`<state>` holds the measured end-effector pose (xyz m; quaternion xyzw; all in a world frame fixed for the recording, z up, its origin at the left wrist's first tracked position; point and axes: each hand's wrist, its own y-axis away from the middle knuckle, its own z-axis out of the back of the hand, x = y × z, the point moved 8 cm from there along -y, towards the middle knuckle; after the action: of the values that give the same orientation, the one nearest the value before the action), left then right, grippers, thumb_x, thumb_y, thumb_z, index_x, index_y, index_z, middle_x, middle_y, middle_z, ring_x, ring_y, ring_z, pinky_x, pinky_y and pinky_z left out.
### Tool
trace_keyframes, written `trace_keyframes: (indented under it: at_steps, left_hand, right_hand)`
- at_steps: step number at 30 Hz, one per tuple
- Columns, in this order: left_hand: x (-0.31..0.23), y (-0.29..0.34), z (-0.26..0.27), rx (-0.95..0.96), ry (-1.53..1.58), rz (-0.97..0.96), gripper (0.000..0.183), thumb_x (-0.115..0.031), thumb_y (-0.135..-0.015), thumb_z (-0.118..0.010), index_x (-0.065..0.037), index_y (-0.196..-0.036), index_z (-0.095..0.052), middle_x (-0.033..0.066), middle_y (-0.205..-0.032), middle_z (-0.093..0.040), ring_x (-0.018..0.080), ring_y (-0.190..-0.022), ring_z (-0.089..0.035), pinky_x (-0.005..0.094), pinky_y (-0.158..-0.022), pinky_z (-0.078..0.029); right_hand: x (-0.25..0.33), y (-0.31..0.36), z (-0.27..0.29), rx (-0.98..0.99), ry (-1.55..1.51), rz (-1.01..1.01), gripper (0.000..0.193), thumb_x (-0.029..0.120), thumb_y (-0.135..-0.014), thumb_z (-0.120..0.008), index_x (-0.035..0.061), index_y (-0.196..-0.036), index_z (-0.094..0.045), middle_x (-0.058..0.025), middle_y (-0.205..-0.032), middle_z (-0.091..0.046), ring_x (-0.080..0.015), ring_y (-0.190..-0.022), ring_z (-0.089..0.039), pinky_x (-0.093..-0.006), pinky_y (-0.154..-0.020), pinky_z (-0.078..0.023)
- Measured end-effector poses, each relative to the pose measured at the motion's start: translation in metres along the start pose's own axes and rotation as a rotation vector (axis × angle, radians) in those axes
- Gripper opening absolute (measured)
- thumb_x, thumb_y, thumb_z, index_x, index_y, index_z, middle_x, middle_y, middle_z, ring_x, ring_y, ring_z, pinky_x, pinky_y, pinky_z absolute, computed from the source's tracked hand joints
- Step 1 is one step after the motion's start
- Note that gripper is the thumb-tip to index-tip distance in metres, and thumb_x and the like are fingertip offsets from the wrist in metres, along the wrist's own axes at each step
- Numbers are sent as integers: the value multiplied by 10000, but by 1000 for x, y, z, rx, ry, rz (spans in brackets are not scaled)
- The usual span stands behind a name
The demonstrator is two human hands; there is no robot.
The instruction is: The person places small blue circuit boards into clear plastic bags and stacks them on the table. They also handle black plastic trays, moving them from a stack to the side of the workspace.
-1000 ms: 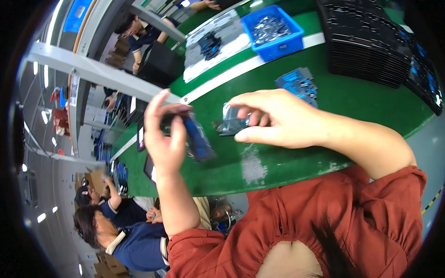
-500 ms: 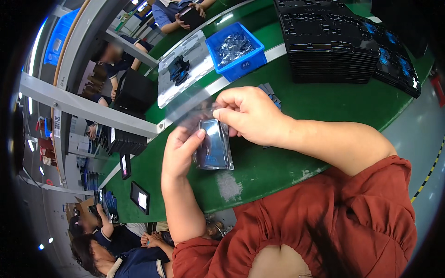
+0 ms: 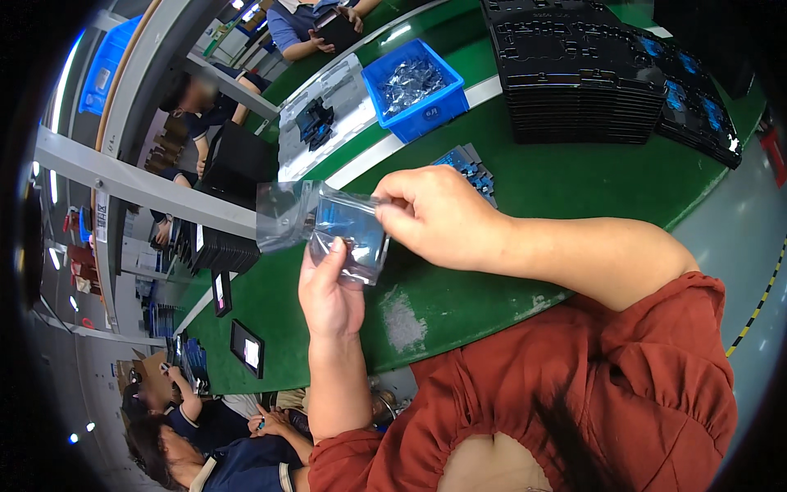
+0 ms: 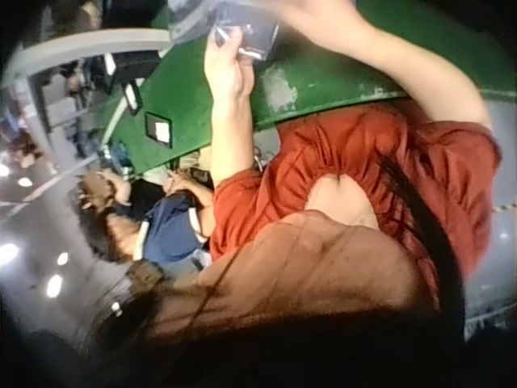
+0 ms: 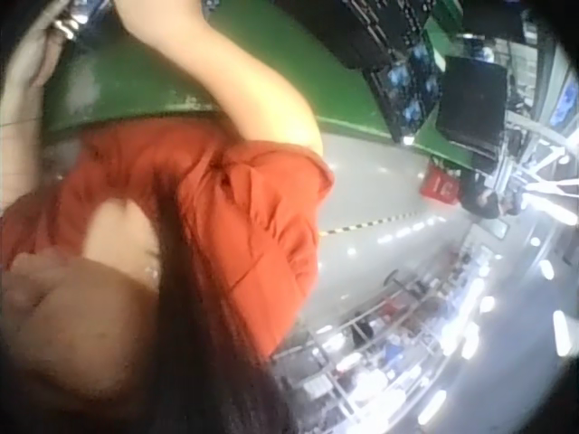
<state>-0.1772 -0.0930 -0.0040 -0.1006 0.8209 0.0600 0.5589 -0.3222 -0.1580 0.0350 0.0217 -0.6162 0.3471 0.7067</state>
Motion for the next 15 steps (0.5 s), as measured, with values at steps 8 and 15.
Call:
trace_keyframes:
  at_steps: [8,15]
  left_hand:
    - [-102,31,-15,-207,-1015,-887,445,-56,-794,-627,26,-1213,-501,155,-1233,-506,254,-1145,-492,361,-983,-370]
    - [-39,4,-44,224,-1139,-400,103,-70,-833,-607,-8,-914,-621,127,-786,-624,241,-662,-602,316,-613,-475]
  right_hand:
    - [15,-1,-5,177,362,159,142,143,-793,-628,2,-777,-627,-169,-725,-623,-336,-701,-618,-400,-641,-491]
    - [9,-1,-16,335,181,31,169,164,-803,-640,1,-765,-612,-172,-703,-619,-331,-683,-621,-386,-622,-478]
